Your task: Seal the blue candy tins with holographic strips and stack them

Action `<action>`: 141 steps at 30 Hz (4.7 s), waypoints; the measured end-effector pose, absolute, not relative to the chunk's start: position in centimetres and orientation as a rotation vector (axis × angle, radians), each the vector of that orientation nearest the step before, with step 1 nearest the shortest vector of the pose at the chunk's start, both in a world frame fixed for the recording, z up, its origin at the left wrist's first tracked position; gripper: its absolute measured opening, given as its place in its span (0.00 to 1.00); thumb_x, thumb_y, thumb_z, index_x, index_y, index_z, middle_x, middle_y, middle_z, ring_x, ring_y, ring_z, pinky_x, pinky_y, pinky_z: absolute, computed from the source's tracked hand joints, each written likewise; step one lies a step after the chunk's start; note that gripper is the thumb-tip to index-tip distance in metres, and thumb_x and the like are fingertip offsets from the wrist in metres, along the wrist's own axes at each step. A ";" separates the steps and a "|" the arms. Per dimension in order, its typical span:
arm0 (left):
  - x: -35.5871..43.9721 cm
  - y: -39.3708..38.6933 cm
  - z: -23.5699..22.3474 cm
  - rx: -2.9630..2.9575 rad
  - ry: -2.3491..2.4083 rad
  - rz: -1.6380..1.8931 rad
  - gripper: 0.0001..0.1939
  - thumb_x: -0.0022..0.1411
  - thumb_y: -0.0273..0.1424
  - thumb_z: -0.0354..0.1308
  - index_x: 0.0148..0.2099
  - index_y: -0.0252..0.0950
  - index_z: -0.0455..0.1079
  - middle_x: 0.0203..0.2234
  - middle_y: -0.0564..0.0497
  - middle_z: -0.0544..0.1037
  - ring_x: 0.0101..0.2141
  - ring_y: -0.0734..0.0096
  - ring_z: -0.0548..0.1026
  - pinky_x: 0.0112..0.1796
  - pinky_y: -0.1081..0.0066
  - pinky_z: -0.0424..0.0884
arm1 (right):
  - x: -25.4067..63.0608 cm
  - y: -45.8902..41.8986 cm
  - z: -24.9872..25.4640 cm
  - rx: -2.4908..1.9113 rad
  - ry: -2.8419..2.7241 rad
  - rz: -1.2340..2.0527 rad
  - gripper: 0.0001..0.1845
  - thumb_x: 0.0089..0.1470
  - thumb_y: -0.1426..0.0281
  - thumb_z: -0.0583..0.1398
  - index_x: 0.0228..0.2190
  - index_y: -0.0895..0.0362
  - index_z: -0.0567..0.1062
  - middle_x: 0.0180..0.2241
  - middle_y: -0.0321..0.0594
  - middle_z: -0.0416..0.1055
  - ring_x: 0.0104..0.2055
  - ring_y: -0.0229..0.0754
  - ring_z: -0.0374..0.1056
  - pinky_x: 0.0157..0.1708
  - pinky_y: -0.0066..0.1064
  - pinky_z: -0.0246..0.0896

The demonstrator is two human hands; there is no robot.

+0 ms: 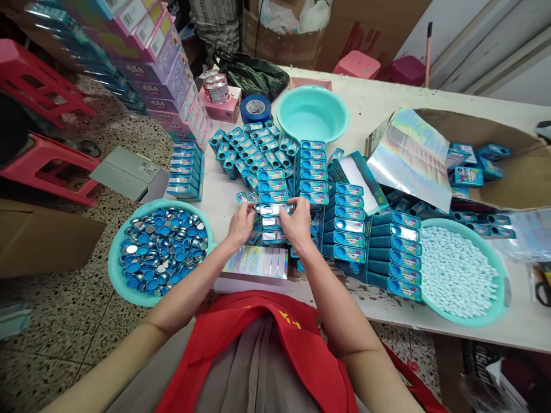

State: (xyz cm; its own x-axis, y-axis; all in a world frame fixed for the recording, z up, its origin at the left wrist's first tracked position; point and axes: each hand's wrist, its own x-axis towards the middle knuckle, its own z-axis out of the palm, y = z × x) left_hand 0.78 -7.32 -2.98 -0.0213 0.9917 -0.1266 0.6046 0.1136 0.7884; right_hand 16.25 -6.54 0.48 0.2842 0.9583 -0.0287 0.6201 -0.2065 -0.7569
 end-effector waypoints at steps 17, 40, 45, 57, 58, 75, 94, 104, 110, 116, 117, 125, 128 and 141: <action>-5.2 -13.0 -3.4 1.842 1.421 -0.150 0.19 0.59 0.45 0.53 0.49 0.43 0.73 0.39 0.49 0.79 0.45 0.56 0.71 0.46 0.62 0.61 | 14.9 -14.3 2.2 -1.244 -1.973 0.360 0.08 0.58 0.73 0.55 0.39 0.55 0.71 0.38 0.45 0.72 0.43 0.43 0.67 0.43 0.35 0.64; -3.7 -13.5 -4.0 1.743 1.460 0.076 0.15 0.61 0.36 0.48 0.34 0.39 0.77 0.32 0.53 0.80 0.36 0.67 0.74 0.41 0.69 0.62 | 14.2 -19.7 -4.9 -1.487 -2.702 0.227 0.23 0.60 0.69 0.53 0.56 0.59 0.65 0.47 0.52 0.69 0.44 0.52 0.63 0.39 0.41 0.61; -3.7 -13.3 -4.4 1.737 1.481 0.096 0.15 0.61 0.36 0.49 0.34 0.40 0.77 0.33 0.53 0.80 0.37 0.66 0.74 0.43 0.68 0.61 | 14.8 -19.5 -4.6 -1.422 -2.651 0.245 0.14 0.60 0.68 0.54 0.45 0.57 0.73 0.48 0.51 0.69 0.45 0.50 0.62 0.42 0.40 0.61; -3.6 -13.2 -4.4 1.755 1.438 0.094 0.14 0.61 0.35 0.50 0.35 0.40 0.77 0.34 0.53 0.80 0.37 0.67 0.74 0.42 0.69 0.62 | 14.5 -19.4 -5.3 -1.456 -2.675 0.226 0.21 0.60 0.72 0.52 0.54 0.58 0.67 0.50 0.51 0.69 0.46 0.50 0.64 0.40 0.39 0.60; -3.5 -13.1 -4.5 1.761 1.447 0.084 0.14 0.61 0.35 0.50 0.36 0.40 0.77 0.35 0.53 0.80 0.38 0.67 0.74 0.42 0.69 0.61 | 14.7 -19.5 -5.1 -1.431 -2.664 0.218 0.18 0.60 0.72 0.53 0.51 0.58 0.69 0.50 0.51 0.69 0.46 0.50 0.64 0.40 0.38 0.59; -2.3 -14.5 0.6 1.455 1.150 0.676 0.15 0.60 0.41 0.54 0.39 0.35 0.73 0.33 0.50 0.76 0.35 0.70 0.72 0.35 0.73 0.67 | 15.6 -15.5 4.6 -1.513 -1.899 0.843 0.10 0.58 0.65 0.57 0.27 0.55 0.69 0.24 0.34 0.68 0.25 0.35 0.62 0.27 0.28 0.56; 0.4 -2.4 -2.6 1.579 1.551 0.836 0.11 0.63 0.27 0.45 0.46 0.38 0.62 0.32 0.51 0.73 0.34 0.68 0.71 0.39 0.69 0.66 | 14.8 -3.0 0.2 -1.918 -1.609 0.441 0.04 0.47 0.70 0.59 0.29 0.56 0.68 0.36 0.42 0.63 0.40 0.45 0.60 0.42 0.39 0.57; 1.6 -8.5 -2.7 1.718 1.535 0.609 0.37 0.63 0.53 0.42 0.67 0.37 0.48 0.66 0.41 0.50 0.65 0.56 0.47 0.59 0.56 0.51 | 14.7 -2.7 0.1 -2.001 -1.665 0.316 0.03 0.55 0.69 0.54 0.33 0.56 0.65 0.37 0.44 0.65 0.39 0.46 0.62 0.38 0.38 0.58; -4.2 -10.3 -2.8 1.825 1.648 0.167 0.18 0.66 0.42 0.45 0.45 0.38 0.72 0.42 0.46 0.76 0.46 0.62 0.71 0.48 0.63 0.64 | 15.4 -6.7 1.5 -1.618 -1.811 0.142 0.08 0.57 0.74 0.53 0.39 0.56 0.68 0.42 0.48 0.68 0.46 0.47 0.63 0.45 0.41 0.60; -5.5 -12.5 -3.6 1.977 1.759 0.044 0.12 0.63 0.40 0.53 0.37 0.37 0.72 0.37 0.47 0.74 0.43 0.64 0.69 0.45 0.66 0.64 | 13.6 -16.4 -0.2 -1.015 -2.136 0.393 0.10 0.57 0.77 0.55 0.40 0.53 0.71 0.38 0.43 0.72 0.40 0.42 0.67 0.39 0.34 0.65; -5.3 -12.5 -3.5 1.979 1.736 0.019 0.12 0.64 0.39 0.52 0.37 0.37 0.72 0.37 0.48 0.74 0.42 0.64 0.70 0.45 0.67 0.63 | 13.2 -17.3 -1.1 -1.012 -2.169 0.454 0.10 0.57 0.77 0.54 0.39 0.54 0.71 0.37 0.43 0.73 0.40 0.42 0.67 0.38 0.33 0.65; -3.9 -14.4 -2.5 2.105 1.699 -0.087 0.13 0.65 0.37 0.50 0.43 0.36 0.71 0.40 0.41 0.73 0.46 0.56 0.68 0.44 0.61 0.62 | 13.1 -18.1 -5.5 -1.309 -2.368 0.549 0.13 0.61 0.73 0.50 0.39 0.54 0.74 0.41 0.46 0.73 0.41 0.46 0.67 0.41 0.38 0.66; -3.5 -15.5 -3.4 2.088 1.665 -0.136 0.15 0.64 0.38 0.52 0.48 0.37 0.69 0.44 0.41 0.72 0.48 0.53 0.66 0.46 0.58 0.61 | 13.3 -18.1 -6.3 -1.329 -2.376 0.560 0.14 0.61 0.73 0.50 0.40 0.55 0.74 0.41 0.48 0.72 0.43 0.47 0.67 0.42 0.39 0.66; -3.8 -15.2 -3.4 1.711 1.708 -0.014 0.12 0.65 0.33 0.47 0.39 0.39 0.72 0.36 0.49 0.80 0.41 0.61 0.75 0.44 0.63 0.61 | 12.6 -18.8 -7.1 -1.395 -2.522 0.455 0.23 0.59 0.74 0.50 0.56 0.60 0.66 0.52 0.57 0.67 0.50 0.54 0.64 0.47 0.47 0.63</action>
